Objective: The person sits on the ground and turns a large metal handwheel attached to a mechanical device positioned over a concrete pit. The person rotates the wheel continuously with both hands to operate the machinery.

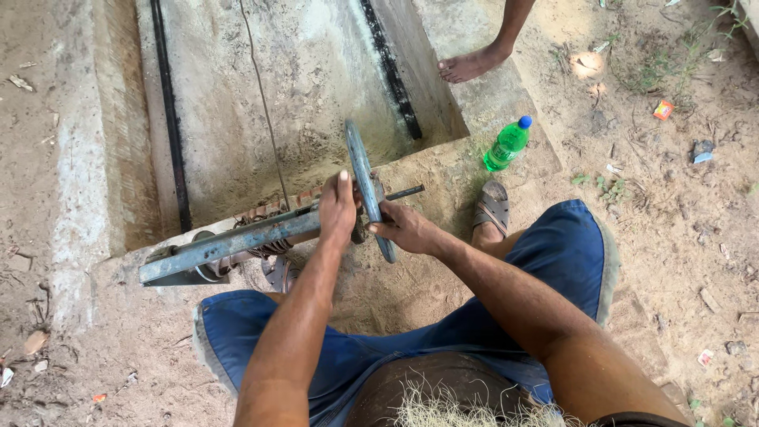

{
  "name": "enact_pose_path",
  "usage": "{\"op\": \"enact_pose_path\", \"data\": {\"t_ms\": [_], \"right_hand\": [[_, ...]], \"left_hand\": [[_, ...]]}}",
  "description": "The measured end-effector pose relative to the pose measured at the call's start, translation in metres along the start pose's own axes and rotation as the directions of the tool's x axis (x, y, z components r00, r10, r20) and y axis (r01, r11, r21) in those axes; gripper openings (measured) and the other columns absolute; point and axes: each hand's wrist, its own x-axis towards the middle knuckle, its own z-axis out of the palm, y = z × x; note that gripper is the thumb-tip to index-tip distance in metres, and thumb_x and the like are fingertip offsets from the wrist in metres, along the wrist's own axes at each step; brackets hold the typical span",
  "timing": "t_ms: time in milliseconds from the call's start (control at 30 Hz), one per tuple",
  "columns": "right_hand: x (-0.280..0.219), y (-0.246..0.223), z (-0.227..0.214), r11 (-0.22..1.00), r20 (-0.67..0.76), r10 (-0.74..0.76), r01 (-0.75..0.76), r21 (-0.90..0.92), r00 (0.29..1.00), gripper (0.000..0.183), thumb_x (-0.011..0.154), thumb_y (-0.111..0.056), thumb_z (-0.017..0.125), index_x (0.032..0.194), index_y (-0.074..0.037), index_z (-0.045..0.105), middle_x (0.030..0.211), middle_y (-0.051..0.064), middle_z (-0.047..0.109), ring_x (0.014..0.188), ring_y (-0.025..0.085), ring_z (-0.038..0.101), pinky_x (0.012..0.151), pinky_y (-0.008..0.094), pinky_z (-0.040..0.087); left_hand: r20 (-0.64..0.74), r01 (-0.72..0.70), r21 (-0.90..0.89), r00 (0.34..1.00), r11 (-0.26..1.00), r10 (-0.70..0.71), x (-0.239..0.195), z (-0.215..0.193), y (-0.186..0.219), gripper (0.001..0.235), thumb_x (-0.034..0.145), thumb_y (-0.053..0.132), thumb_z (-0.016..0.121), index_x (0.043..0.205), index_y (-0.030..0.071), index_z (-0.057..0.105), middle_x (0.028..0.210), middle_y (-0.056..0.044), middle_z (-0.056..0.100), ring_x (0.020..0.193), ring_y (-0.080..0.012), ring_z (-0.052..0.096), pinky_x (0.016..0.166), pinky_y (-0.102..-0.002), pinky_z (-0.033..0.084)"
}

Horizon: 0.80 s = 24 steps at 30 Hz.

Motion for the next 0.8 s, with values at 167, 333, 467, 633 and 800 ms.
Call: {"op": "enact_pose_path", "data": {"t_ms": [167, 333, 467, 633, 800], "right_hand": [[-0.003, 0.008, 0.002, 0.999, 0.087, -0.031, 0.028, 0.039, 0.996, 0.041, 0.096, -0.047, 0.064, 0.104, -0.007, 0.063, 0.089, 0.011, 0.072, 0.085, 0.022, 0.071, 0.080, 0.046, 0.058], [-0.003, 0.022, 0.009, 0.996, 0.184, 0.064, -0.051, -0.073, 0.981, 0.041, 0.098, -0.046, 0.064, 0.104, -0.005, 0.063, 0.086, 0.014, 0.073, 0.080, 0.027, 0.071, 0.079, 0.048, 0.059], [0.000, 0.032, 0.013, 0.989, 0.193, -0.002, 0.030, -0.144, 0.981, 0.043, 0.095, -0.046, 0.067, 0.106, -0.005, 0.062, 0.091, 0.012, 0.075, 0.085, 0.022, 0.074, 0.082, 0.045, 0.060], [0.002, 0.038, 0.017, 0.967, 0.273, 0.101, -0.030, -0.254, 0.957, 0.044, 0.095, -0.048, 0.065, 0.112, -0.009, 0.061, 0.092, 0.012, 0.075, 0.086, 0.025, 0.073, 0.081, 0.047, 0.057], [-0.002, 0.038, 0.019, 0.931, 0.302, 0.115, 0.003, -0.366, 0.946, 0.050, 0.096, -0.053, 0.064, 0.114, -0.006, 0.058, 0.087, 0.016, 0.072, 0.085, 0.030, 0.071, 0.081, 0.050, 0.055]], "left_hand": [[0.095, -0.007, 0.530, 0.994, 0.848, -0.051, 0.042, 0.013, 0.031, 0.071, 0.105, 0.064, 0.035, 0.125, 0.001, 0.062, 0.073, -0.001, 0.057, 0.050, -0.0085, 0.047, 0.040, -0.030, 0.043], [0.119, 0.064, 0.689, 0.973, 0.722, -0.200, 0.064, 0.025, 0.059, 0.067, 0.103, 0.058, 0.049, 0.128, -0.004, 0.056, 0.068, 0.001, 0.057, 0.044, -0.0082, 0.047, 0.036, -0.029, 0.042], [0.061, 0.138, 0.652, 0.971, 0.746, -0.233, 0.068, 0.031, 0.075, 0.065, 0.101, 0.052, 0.053, 0.133, -0.004, 0.045, 0.067, -0.001, 0.061, 0.044, -0.0112, 0.056, 0.036, -0.029, 0.049], [0.049, 0.200, 0.589, 0.958, 0.783, -0.282, 0.076, 0.031, 0.080, 0.058, 0.100, 0.051, 0.058, 0.126, -0.002, 0.055, 0.075, -0.003, 0.063, 0.052, -0.0116, 0.058, 0.042, -0.029, 0.050], [0.029, 0.219, 0.585, 0.956, 0.780, -0.290, 0.098, 0.033, 0.064, 0.056, 0.100, 0.050, 0.058, 0.120, -0.002, 0.059, 0.082, -0.007, 0.066, 0.059, -0.0143, 0.065, 0.048, -0.031, 0.055]]}}
